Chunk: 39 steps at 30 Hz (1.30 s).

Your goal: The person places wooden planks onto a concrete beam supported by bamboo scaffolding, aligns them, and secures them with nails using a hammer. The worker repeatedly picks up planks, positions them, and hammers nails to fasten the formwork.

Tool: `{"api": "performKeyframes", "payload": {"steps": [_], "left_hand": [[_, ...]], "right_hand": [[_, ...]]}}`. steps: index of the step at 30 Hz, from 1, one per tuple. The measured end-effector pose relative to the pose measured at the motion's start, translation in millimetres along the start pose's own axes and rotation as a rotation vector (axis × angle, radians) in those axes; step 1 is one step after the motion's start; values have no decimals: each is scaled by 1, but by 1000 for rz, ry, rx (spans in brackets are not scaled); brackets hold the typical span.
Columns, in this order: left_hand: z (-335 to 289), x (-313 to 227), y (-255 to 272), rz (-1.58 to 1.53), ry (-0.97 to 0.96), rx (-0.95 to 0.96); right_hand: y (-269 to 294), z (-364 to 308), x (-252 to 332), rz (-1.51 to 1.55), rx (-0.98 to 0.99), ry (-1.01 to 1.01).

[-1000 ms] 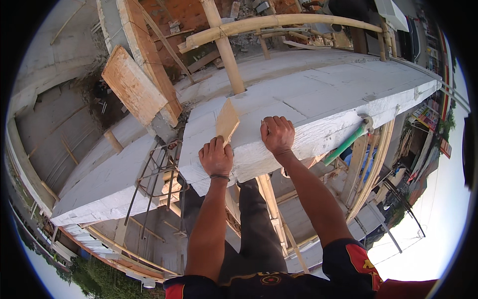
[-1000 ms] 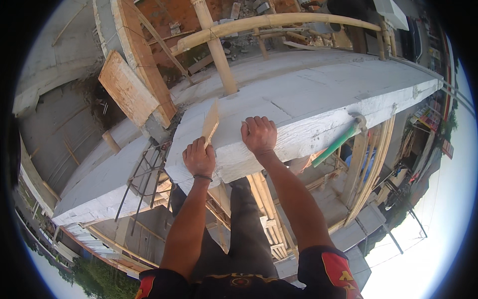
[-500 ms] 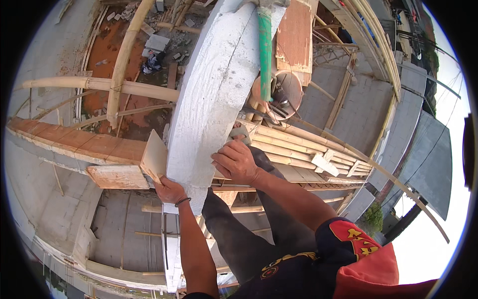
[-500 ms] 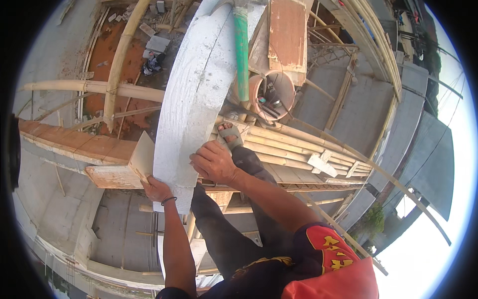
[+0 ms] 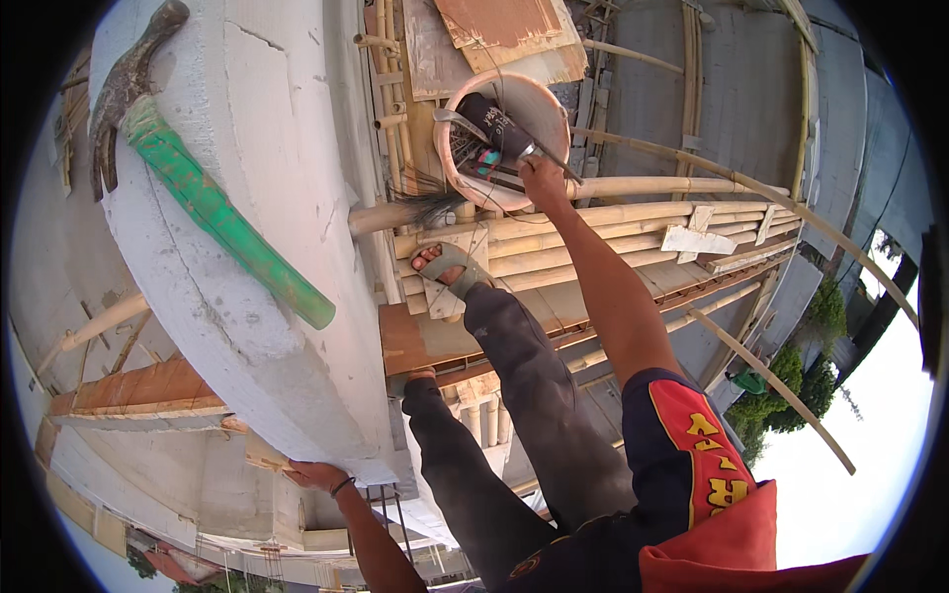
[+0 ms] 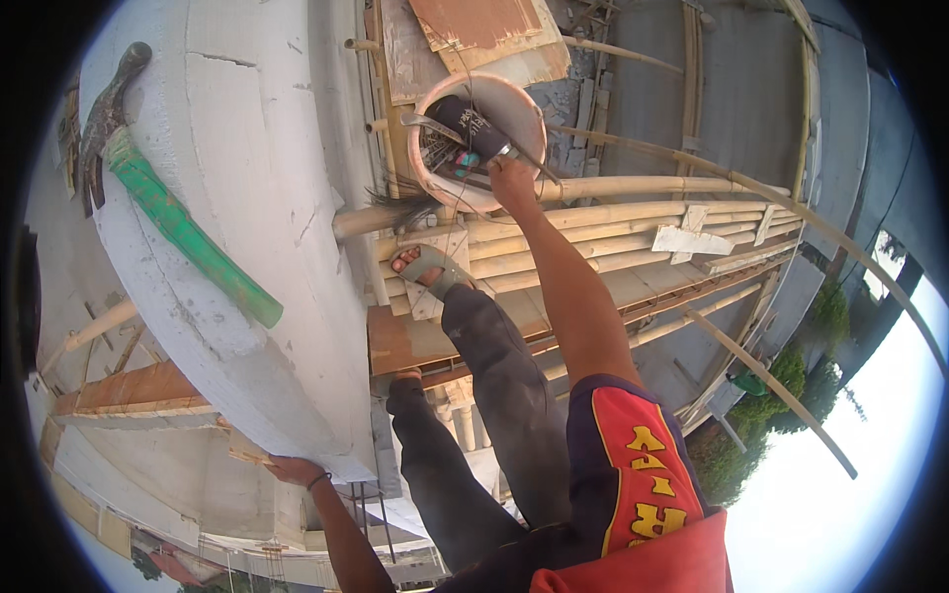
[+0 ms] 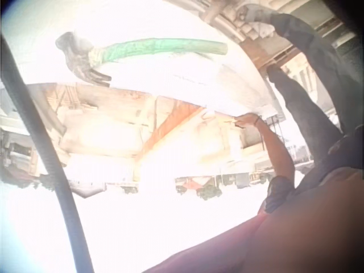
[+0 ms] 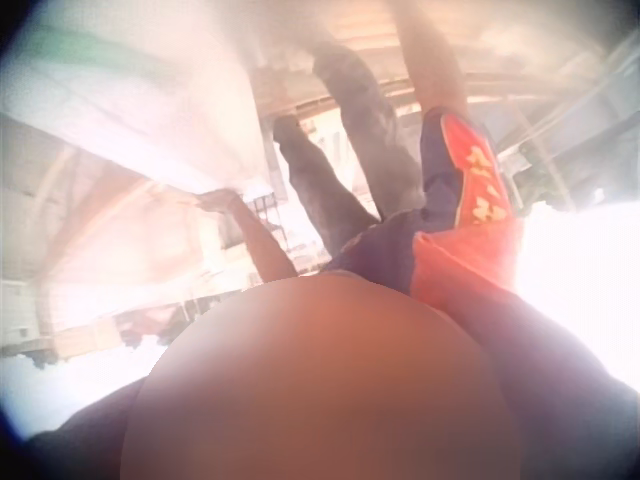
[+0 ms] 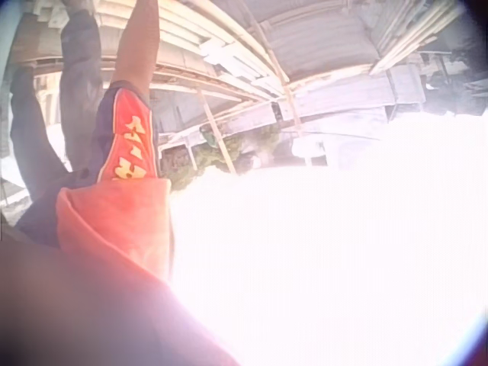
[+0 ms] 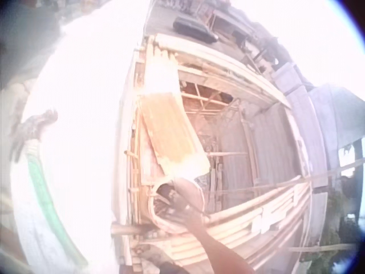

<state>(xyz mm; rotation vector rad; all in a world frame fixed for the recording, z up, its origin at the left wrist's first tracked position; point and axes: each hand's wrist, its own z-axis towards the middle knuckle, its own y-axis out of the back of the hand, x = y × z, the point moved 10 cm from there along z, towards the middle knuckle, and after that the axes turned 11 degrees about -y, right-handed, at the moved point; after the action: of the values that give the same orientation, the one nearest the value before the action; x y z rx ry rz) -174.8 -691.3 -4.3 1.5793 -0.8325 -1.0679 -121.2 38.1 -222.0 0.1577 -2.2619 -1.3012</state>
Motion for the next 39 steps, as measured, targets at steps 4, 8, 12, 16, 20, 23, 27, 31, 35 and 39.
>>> {"api": "performKeyframes", "payload": {"steps": [4,8,12,16,20,23,27,31,35,39], "left_hand": [[2,-4,-3,445,-230,116],[2,5,1,243,-225,128],[3,0,2,425,-407,153],[1,-12,-4,526,-563,241],[-6,-38,-3,553,-692,198],[-1,-27,4,319,-471,148],[0,-19,2,350,-482,190],[-1,-21,-5,649,-667,257],[1,-19,-2,559,-596,195],[3,-15,2,382,-454,155]], "right_hand": [[-82,34,10,85,224,91],[-143,40,32,101,149,358],[-187,57,23,90,-3,249],[-225,81,7,-52,201,42],[-223,97,7,-6,174,-142],[-218,102,3,63,108,-295],[-201,94,4,127,-23,-270],[-189,72,14,115,108,-38],[-147,38,36,122,31,364],[-150,47,29,279,73,207]]}}
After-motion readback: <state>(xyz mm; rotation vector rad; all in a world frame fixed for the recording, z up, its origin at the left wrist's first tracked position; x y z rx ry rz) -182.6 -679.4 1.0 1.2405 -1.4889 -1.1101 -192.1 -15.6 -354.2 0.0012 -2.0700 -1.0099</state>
